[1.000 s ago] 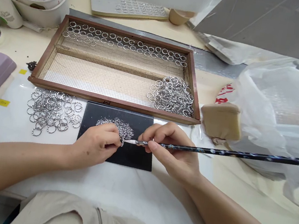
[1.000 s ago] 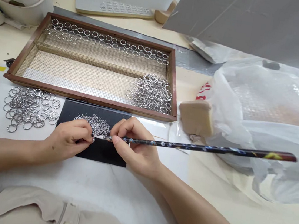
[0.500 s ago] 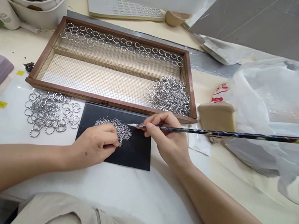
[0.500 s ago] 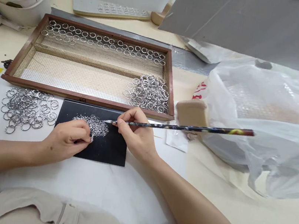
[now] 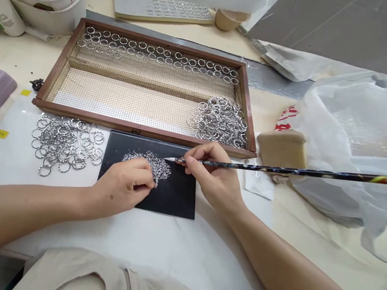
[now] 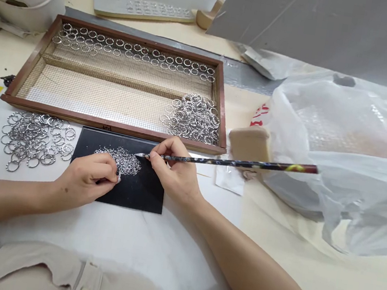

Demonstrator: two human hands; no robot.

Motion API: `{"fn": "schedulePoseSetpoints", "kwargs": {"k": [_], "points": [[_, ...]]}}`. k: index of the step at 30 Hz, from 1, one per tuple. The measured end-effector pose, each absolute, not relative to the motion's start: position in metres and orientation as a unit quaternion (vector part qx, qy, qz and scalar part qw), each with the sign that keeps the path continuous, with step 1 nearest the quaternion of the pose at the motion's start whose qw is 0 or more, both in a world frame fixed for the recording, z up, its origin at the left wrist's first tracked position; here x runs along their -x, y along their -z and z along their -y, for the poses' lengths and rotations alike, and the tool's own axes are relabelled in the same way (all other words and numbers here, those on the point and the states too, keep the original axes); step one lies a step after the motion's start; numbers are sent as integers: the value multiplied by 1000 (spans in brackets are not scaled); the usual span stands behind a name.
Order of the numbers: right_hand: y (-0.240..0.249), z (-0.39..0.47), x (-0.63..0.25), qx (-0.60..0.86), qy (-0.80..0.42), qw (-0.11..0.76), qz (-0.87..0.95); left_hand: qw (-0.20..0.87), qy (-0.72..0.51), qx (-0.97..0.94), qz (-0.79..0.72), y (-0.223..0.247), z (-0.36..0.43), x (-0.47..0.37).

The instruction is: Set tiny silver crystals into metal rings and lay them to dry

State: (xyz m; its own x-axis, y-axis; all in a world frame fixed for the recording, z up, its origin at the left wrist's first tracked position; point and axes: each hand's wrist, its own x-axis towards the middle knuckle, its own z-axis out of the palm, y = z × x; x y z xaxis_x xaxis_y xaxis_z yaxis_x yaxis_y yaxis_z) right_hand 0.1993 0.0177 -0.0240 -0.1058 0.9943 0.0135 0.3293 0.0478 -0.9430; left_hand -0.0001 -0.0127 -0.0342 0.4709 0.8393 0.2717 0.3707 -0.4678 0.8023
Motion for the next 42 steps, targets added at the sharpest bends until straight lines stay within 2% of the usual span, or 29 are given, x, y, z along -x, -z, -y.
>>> {"fn": "schedulePoseSetpoints", "kwargs": {"k": [5, 11, 18, 42], "points": [[25, -18, -200, 541, -426, 389, 613, 342, -337, -787, -387, 33, 12, 0], [25, -14, -206, 460, -499, 445, 584, 339, -337, -790, -384, 33, 12, 1], [15, -3, -207, 381, -571, 427, 589, 325, -338, -796, -382, 34, 12, 0], [9, 0, -202, 379, -539, 397, 639, 317, -336, -800, -383, 34, 11, 0]]}}
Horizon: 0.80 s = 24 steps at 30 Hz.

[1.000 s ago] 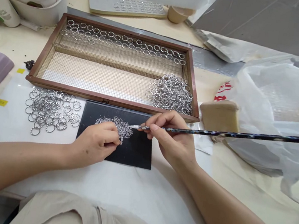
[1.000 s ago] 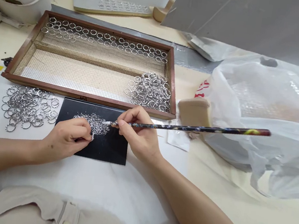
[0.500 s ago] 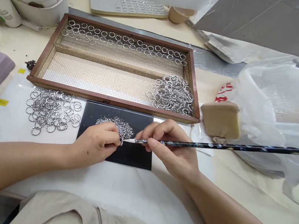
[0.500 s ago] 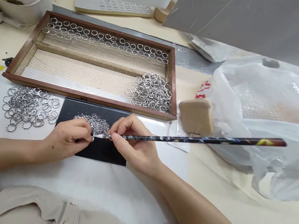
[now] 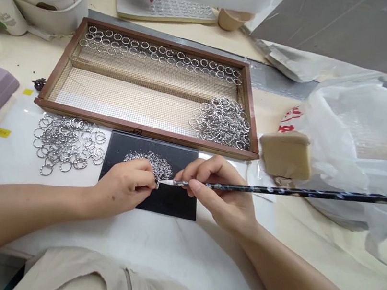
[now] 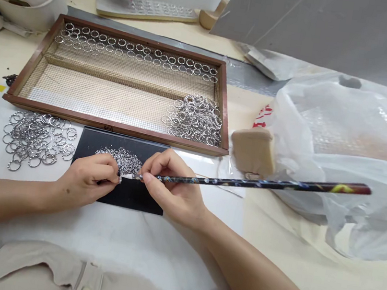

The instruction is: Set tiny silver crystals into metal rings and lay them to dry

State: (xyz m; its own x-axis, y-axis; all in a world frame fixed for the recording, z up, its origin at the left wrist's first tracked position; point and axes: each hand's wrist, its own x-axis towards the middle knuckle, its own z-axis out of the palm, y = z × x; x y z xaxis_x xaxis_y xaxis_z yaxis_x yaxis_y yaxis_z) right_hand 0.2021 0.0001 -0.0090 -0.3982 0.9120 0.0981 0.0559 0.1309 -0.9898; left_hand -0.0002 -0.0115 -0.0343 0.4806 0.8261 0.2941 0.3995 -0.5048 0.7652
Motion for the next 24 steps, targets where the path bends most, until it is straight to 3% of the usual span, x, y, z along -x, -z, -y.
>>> {"fn": "schedulePoseSetpoints", "kwargs": {"k": [17, 24], "points": [[9, 1, -205, 374, -527, 415, 640, 321, -337, -798, -382, 33, 11, 0], [24, -10, -208, 450, -491, 443, 600, 327, -335, -798, -381, 34, 12, 0]]}}
